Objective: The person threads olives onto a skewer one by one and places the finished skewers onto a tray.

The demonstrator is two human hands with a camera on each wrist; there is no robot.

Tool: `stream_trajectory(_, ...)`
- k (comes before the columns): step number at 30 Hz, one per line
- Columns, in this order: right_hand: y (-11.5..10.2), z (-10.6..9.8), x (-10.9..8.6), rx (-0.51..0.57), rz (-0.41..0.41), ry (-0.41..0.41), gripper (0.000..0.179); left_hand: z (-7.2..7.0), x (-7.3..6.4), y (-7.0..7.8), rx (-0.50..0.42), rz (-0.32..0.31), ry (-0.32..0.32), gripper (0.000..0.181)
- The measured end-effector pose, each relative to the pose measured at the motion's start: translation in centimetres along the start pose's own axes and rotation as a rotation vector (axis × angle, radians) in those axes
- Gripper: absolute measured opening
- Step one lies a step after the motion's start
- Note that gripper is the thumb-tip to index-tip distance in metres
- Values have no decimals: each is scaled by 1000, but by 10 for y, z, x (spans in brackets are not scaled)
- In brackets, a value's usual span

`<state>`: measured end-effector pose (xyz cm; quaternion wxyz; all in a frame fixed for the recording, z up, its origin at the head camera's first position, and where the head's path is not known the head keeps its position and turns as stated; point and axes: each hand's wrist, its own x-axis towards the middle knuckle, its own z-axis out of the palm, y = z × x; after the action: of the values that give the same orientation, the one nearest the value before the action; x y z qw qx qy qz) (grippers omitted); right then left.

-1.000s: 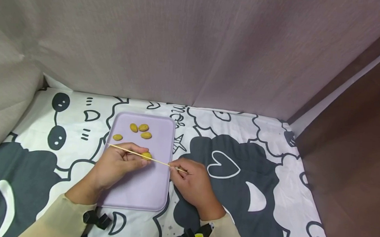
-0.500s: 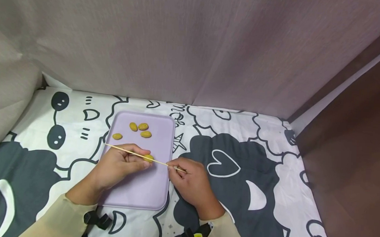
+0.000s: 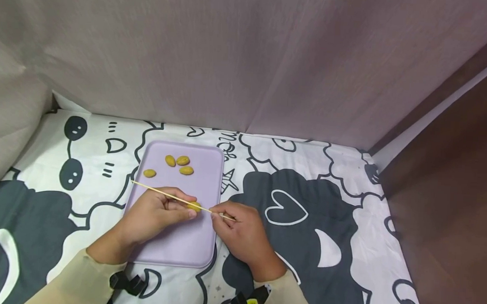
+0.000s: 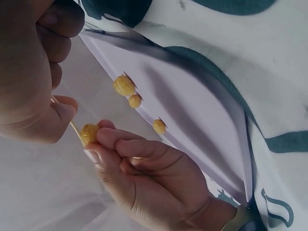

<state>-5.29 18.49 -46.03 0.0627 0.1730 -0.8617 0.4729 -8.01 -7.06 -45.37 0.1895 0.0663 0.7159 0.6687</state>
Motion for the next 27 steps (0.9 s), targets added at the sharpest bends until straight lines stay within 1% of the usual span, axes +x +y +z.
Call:
stream_trajectory(8, -3, 0, 1, 35, 3, -27, 10, 0, 0, -2, -19, 5, -12, 30)
stream_trajectory(16, -6, 1, 0, 30, 8, -50, 12, 4, 0, 0, -63, -21, -38, 37)
stream_trajectory(21, -7, 0, 1, 23, -9, -57, 15, 6, 0, 0, -59, -24, -31, 37)
stream_trajectory(27, -8, 1, 1, 26, -23, -68, 14, 7, -1, 1, -63, -25, -24, 36)
